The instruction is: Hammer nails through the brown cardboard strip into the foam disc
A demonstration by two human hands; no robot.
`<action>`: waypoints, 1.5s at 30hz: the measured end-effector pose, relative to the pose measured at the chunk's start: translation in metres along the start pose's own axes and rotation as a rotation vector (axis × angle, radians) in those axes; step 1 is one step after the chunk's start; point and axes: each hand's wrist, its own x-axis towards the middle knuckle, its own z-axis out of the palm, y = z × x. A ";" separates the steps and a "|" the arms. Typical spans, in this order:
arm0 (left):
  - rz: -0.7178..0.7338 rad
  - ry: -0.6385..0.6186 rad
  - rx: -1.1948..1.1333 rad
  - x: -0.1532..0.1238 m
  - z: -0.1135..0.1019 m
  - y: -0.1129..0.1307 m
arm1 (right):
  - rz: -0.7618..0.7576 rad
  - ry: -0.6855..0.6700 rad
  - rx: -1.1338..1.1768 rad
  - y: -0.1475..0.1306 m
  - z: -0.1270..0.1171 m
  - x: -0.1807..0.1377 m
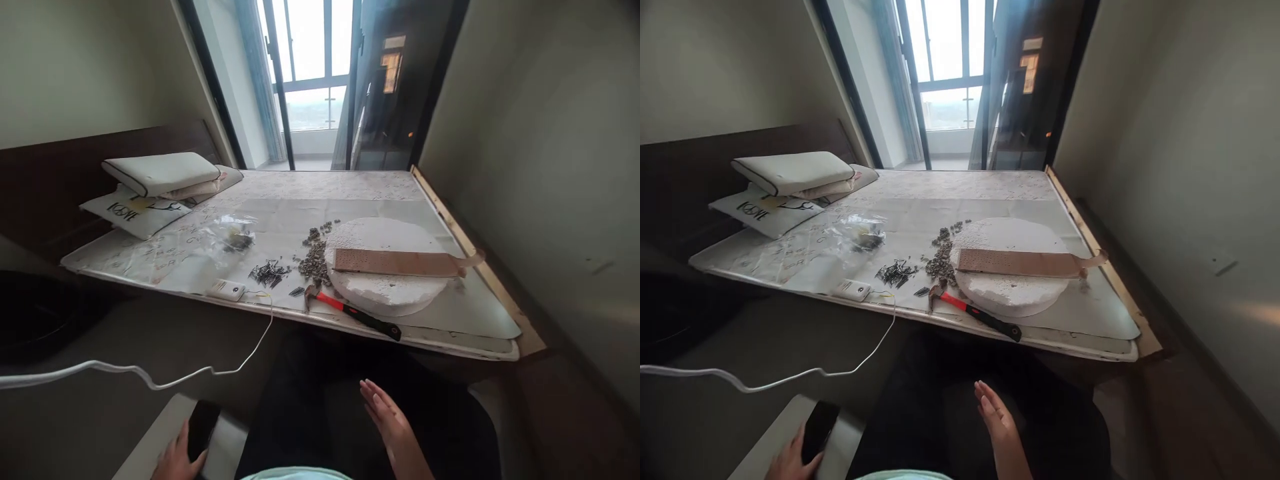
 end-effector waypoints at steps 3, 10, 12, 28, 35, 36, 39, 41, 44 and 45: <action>-0.043 -0.035 0.056 -0.004 0.001 0.005 | 0.007 -0.001 0.009 -0.001 -0.005 -0.006; -0.032 -0.005 0.042 -0.019 0.002 0.009 | 0.075 -0.002 -0.021 0.001 -0.012 -0.019; -0.027 0.020 0.049 -0.022 0.003 0.010 | 0.073 -0.003 -0.041 0.001 -0.012 -0.021; -0.061 -0.035 0.080 -0.031 -0.012 0.019 | 0.027 0.028 -0.068 0.005 -0.015 -0.014; 0.426 -0.042 -0.157 -0.038 -0.033 0.078 | -0.008 0.073 -0.112 -0.001 -0.009 -0.007; 0.529 -0.037 -0.228 -0.033 -0.037 0.101 | -0.002 0.065 -0.128 -0.006 -0.004 -0.006; 0.746 0.024 -0.391 -0.005 -0.056 0.188 | 0.014 0.008 -0.153 -0.021 0.012 -0.005; 0.840 0.091 -0.444 0.024 -0.072 0.246 | 0.004 -0.016 -0.154 -0.027 0.020 -0.004; 0.817 0.169 -0.432 0.082 -0.092 0.307 | -0.017 -0.016 -0.146 -0.026 0.020 -0.001; 0.783 0.161 -0.397 0.102 -0.097 0.319 | -0.009 -0.014 -0.151 -0.023 0.017 0.002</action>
